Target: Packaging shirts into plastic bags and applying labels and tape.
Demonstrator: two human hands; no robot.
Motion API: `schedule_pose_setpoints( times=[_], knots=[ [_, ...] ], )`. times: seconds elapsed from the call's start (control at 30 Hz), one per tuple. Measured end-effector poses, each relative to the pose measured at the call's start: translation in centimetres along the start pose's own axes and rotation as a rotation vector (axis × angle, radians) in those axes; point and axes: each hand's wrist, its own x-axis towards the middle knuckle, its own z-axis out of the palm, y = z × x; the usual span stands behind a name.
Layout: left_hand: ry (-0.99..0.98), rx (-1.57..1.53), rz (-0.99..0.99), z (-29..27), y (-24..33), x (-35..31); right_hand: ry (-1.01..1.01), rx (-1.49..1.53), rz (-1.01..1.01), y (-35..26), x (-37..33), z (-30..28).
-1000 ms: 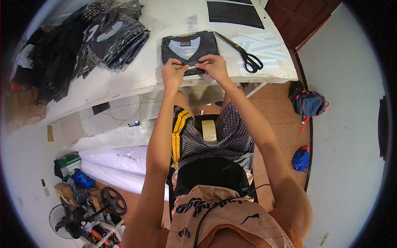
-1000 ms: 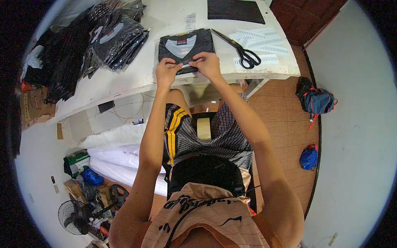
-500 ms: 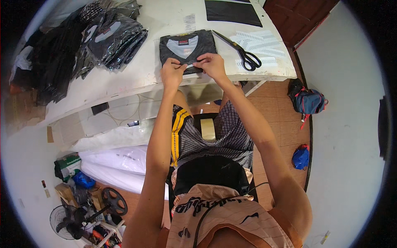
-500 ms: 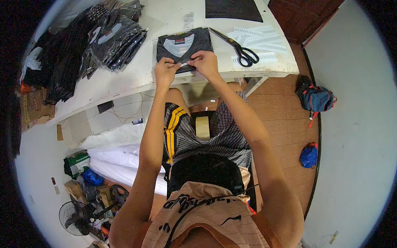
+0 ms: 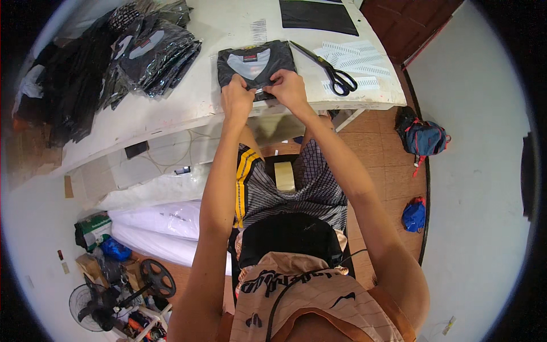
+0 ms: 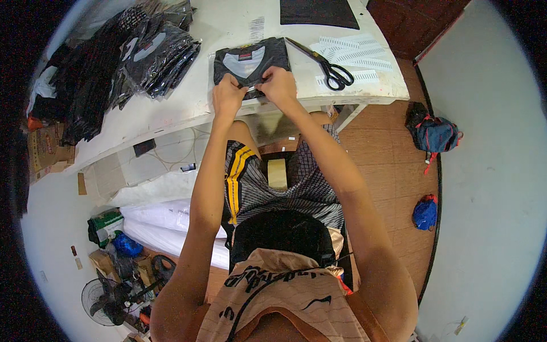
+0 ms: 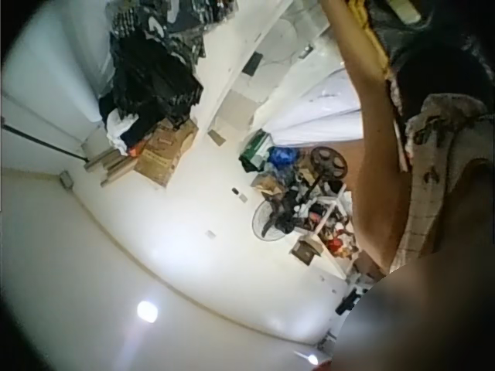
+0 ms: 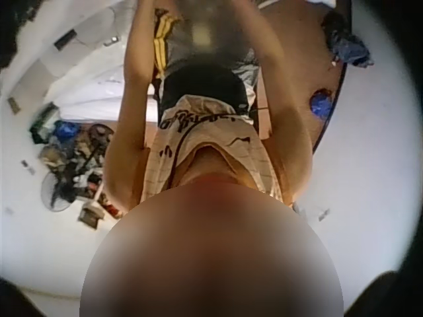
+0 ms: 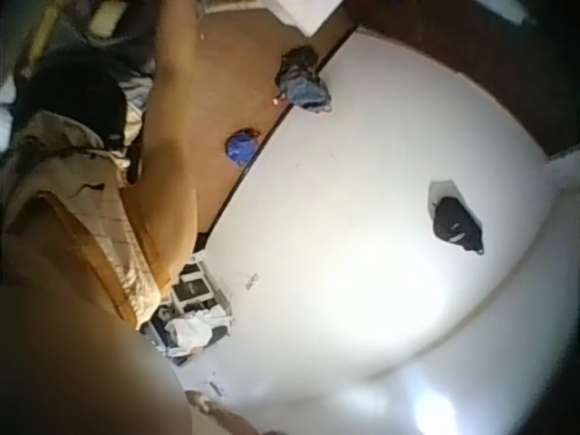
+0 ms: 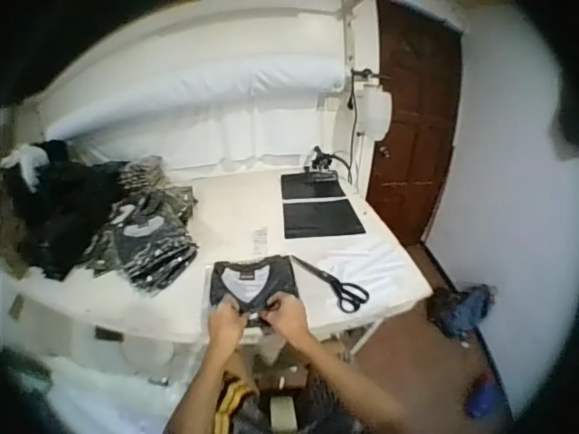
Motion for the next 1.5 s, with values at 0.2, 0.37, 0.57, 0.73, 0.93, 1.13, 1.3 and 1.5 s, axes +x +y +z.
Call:
schedule_pose_setpoints(
  times=[0.2,0.37,0.57,0.73,0.93,1.13,1.3,1.5],
  knots=[
    [-0.009,0.217,-0.069,-3.2,-1.3,-1.6,0.036,-0.196,0.017,-0.8,-1.2,-2.4],
    [0.213,0.251,0.357,-1.5,-0.5,-3.2,0.194,-0.48,-0.654,-1.2,-3.6,-1.6],
    [0.087,0.299,0.487,1.7,-2.8,-4.8,0.008,-0.66,-0.687,1.0,-4.7,-0.3],
    [0.121,0.421,0.431,0.4,-2.0,-5.6,0.005,-0.683,-0.621,1.5,-4.7,-1.1],
    [0.115,0.479,0.293,0.2,-0.6,-6.2,-0.011,-0.646,-0.527,1.4,-5.7,-0.3],
    [0.052,0.41,0.426,1.1,-1.3,-6.7,-0.065,-0.804,-0.499,0.8,-5.9,-0.5],
    [0.075,0.44,0.327,0.2,-1.9,-6.9,-0.005,-0.767,-0.528,1.2,-5.5,-0.3],
    [0.107,0.456,0.19,0.1,-2.0,-7.3,0.044,-0.7,-0.549,1.1,-5.2,-0.4]
  ],
)
